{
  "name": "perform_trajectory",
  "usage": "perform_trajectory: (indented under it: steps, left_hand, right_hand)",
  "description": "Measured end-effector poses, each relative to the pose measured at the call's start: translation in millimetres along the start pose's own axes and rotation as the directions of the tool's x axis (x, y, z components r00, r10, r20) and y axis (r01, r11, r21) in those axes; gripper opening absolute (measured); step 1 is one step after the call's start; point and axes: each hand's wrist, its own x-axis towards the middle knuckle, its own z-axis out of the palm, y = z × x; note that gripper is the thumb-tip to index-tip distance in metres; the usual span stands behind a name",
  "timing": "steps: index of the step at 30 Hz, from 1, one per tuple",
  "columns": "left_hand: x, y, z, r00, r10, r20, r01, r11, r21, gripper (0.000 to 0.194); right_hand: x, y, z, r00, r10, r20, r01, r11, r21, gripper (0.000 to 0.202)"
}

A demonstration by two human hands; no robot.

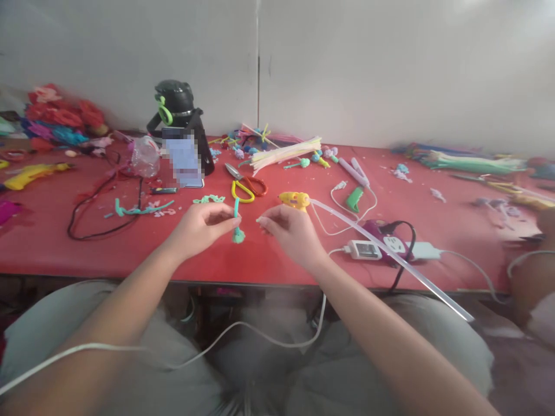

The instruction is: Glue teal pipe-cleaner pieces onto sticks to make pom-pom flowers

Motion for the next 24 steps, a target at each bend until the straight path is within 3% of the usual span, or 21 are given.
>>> perform_trajectory:
  steps: [7, 14, 19, 24]
  left_hand:
    - [-1.4, 1.5, 14.5, 1.000, -0.016, 0.026, 0.017, 1.000, -0.016, 0.020]
    - [-2.0, 0.9, 19.6, 0.999, 0.012, 0.040, -0.012, 1.000, -0.014, 0.019]
    - [-2.8, -0.4, 19.9, 0.998, 0.012, 0.055, -0.011, 1.000, -0.016, 0.020]
    - [-5.5, 3.3, 18.2, 0.994, 0.071, 0.081, -0.064, 0.994, -0.087, 0.016]
  right_hand:
    - [1.1, 6.7, 6.5, 0.999, -0.051, 0.001, 0.050, 0.996, -0.070, 0.022]
    - [-4.4, -1.1, 13.2, 1.000, -0.016, -0.006, 0.016, 1.000, -0.017, 0.022]
    - [-6.7, -2.8, 18.1, 0.999, 0.037, 0.012, -0.038, 0.992, 0.119, 0.032]
    - [-10.1, -8.1, 14.3, 0.983, 0.112, 0.148, -0.144, 0.963, 0.228, 0.034]
